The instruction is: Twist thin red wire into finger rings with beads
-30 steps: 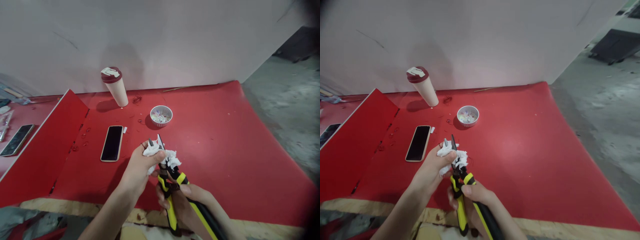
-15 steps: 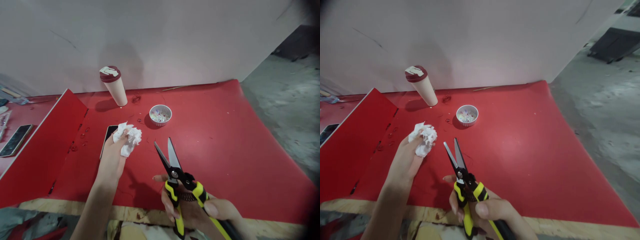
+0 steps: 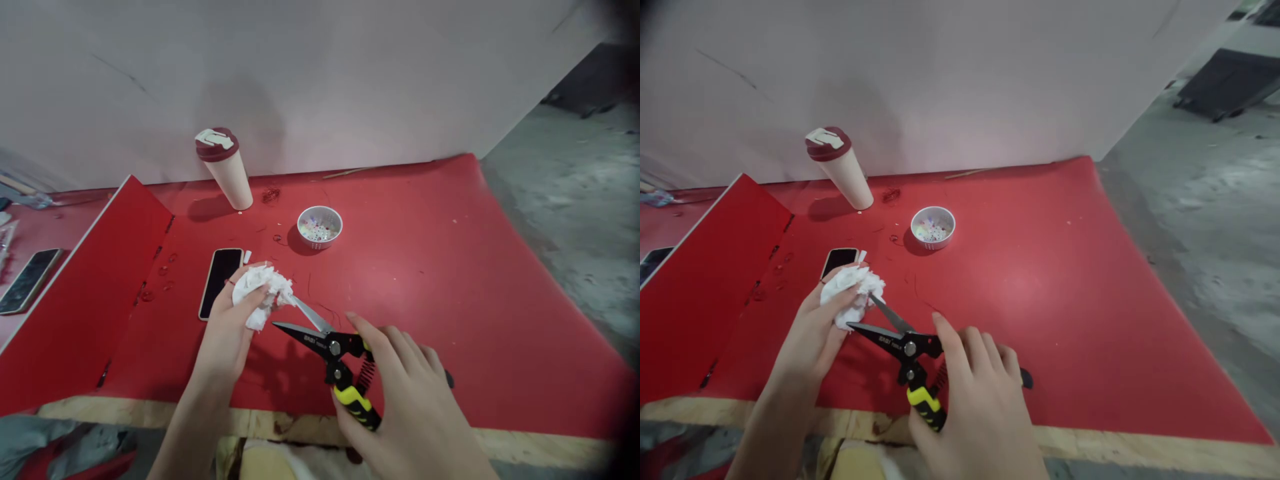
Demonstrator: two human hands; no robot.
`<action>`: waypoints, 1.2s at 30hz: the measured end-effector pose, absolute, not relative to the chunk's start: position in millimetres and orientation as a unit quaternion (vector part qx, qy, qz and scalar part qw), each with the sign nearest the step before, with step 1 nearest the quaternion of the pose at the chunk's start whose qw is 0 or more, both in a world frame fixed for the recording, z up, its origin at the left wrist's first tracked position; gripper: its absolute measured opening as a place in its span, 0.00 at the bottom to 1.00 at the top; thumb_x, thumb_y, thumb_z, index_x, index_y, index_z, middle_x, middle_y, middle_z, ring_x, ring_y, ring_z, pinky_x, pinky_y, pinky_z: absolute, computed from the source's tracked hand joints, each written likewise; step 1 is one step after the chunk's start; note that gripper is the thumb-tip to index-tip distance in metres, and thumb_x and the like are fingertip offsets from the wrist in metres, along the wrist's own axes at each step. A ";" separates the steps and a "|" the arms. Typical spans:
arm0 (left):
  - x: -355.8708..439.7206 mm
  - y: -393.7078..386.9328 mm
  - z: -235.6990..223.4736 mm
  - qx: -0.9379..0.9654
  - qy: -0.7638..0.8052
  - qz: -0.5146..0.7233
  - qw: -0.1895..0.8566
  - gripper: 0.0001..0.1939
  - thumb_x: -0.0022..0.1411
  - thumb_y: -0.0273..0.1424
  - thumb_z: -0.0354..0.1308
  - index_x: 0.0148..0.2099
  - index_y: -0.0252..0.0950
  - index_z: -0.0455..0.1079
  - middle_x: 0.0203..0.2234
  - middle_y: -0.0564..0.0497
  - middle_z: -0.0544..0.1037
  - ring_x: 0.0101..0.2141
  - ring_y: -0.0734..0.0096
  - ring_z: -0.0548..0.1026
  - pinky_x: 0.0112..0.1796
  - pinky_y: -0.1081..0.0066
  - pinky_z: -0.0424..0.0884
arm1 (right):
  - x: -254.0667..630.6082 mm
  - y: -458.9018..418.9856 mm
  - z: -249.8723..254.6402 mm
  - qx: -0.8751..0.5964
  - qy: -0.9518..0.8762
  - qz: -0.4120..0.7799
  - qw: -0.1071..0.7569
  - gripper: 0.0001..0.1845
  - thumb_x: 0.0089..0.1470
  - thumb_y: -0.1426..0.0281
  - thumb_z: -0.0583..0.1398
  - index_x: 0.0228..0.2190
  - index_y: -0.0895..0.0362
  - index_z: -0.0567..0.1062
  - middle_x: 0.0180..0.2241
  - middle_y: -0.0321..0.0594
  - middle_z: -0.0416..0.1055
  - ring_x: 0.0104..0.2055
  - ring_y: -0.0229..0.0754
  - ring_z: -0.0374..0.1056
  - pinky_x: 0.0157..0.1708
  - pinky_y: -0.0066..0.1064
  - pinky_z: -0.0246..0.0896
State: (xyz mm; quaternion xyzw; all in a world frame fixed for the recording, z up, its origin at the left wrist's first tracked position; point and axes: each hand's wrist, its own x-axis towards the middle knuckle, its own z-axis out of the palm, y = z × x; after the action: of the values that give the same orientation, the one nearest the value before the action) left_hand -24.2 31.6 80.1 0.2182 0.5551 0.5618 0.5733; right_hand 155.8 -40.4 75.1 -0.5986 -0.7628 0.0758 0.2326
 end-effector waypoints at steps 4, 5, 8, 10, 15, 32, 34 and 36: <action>-23.7 24.2 74.4 0.208 0.566 0.496 0.625 0.18 0.44 0.29 0.67 0.40 0.34 0.72 0.28 0.52 0.77 0.26 0.76 0.74 0.29 0.79 0.70 | 156.1 -39.6 75.6 -0.582 -0.784 0.024 0.216 0.32 0.41 0.71 0.56 0.51 0.62 0.63 0.31 0.46 0.69 0.31 0.49 0.65 0.31 0.41 0.58; -23.7 22.7 73.5 0.207 0.566 0.485 0.634 0.18 0.43 0.29 0.67 0.40 0.34 0.72 0.28 0.51 0.77 0.27 0.75 0.75 0.29 0.78 0.71 | 156.3 -39.6 76.1 -0.580 -0.785 0.026 0.218 0.32 0.41 0.71 0.56 0.51 0.61 0.63 0.31 0.45 0.69 0.31 0.49 0.65 0.32 0.41 0.58; -23.2 19.4 72.9 0.200 0.567 0.464 0.650 0.19 0.41 0.26 0.66 0.39 0.34 0.72 0.26 0.53 0.77 0.26 0.75 0.75 0.28 0.78 0.71 | 156.8 -39.8 77.2 -0.576 -0.784 0.031 0.231 0.32 0.40 0.73 0.56 0.51 0.60 0.64 0.31 0.44 0.68 0.32 0.47 0.64 0.33 0.40 0.56; -22.5 17.7 74.3 0.204 0.566 0.454 0.657 0.19 0.40 0.26 0.67 0.39 0.34 0.72 0.26 0.53 0.77 0.25 0.75 0.75 0.28 0.78 0.71 | 157.2 -39.8 78.0 -0.578 -0.781 0.028 0.237 0.32 0.40 0.73 0.56 0.51 0.60 0.63 0.31 0.43 0.68 0.31 0.47 0.63 0.33 0.40 0.55; -20.4 16.7 80.2 0.204 0.555 0.468 0.657 0.20 0.41 0.29 0.68 0.40 0.34 0.70 0.26 0.52 0.77 0.24 0.72 0.75 0.27 0.74 0.72 | 159.3 -40.6 81.4 -0.575 -0.784 0.027 0.233 0.34 0.41 0.71 0.56 0.52 0.61 0.61 0.34 0.46 0.66 0.35 0.49 0.62 0.37 0.43 0.54; -21.7 -15.8 114.9 0.743 0.471 0.428 0.206 0.13 0.55 0.22 0.55 0.42 0.42 0.66 0.35 0.53 0.77 0.36 0.69 0.74 0.38 0.68 0.71 | 163.6 -40.6 77.9 -0.559 -0.804 0.032 0.200 0.39 0.38 0.70 0.58 0.55 0.60 0.58 0.36 0.47 0.66 0.37 0.51 0.61 0.39 0.43 0.48; -14.1 -15.6 111.8 0.813 0.443 0.357 0.127 0.15 0.55 0.18 0.53 0.42 0.40 0.66 0.33 0.53 0.78 0.35 0.69 0.75 0.42 0.65 0.68 | 163.3 -40.3 77.0 -0.556 -0.808 0.020 0.194 0.37 0.40 0.68 0.58 0.54 0.59 0.59 0.36 0.47 0.67 0.36 0.51 0.62 0.39 0.42 0.48; -5.1 -16.2 108.0 0.839 0.443 0.310 0.068 0.17 0.55 0.15 0.49 0.42 0.39 0.67 0.32 0.53 0.79 0.34 0.70 0.76 0.45 0.64 0.66 | 162.8 -39.7 76.6 -0.564 -0.803 0.004 0.191 0.33 0.43 0.69 0.58 0.53 0.58 0.61 0.35 0.46 0.68 0.36 0.51 0.62 0.39 0.43 0.47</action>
State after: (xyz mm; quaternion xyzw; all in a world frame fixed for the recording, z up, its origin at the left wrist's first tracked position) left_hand -5.1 -16.2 108.0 0.8386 0.4429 0.3098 0.0681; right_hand 162.8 -39.7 76.6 -0.5643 -0.8031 0.0041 0.1912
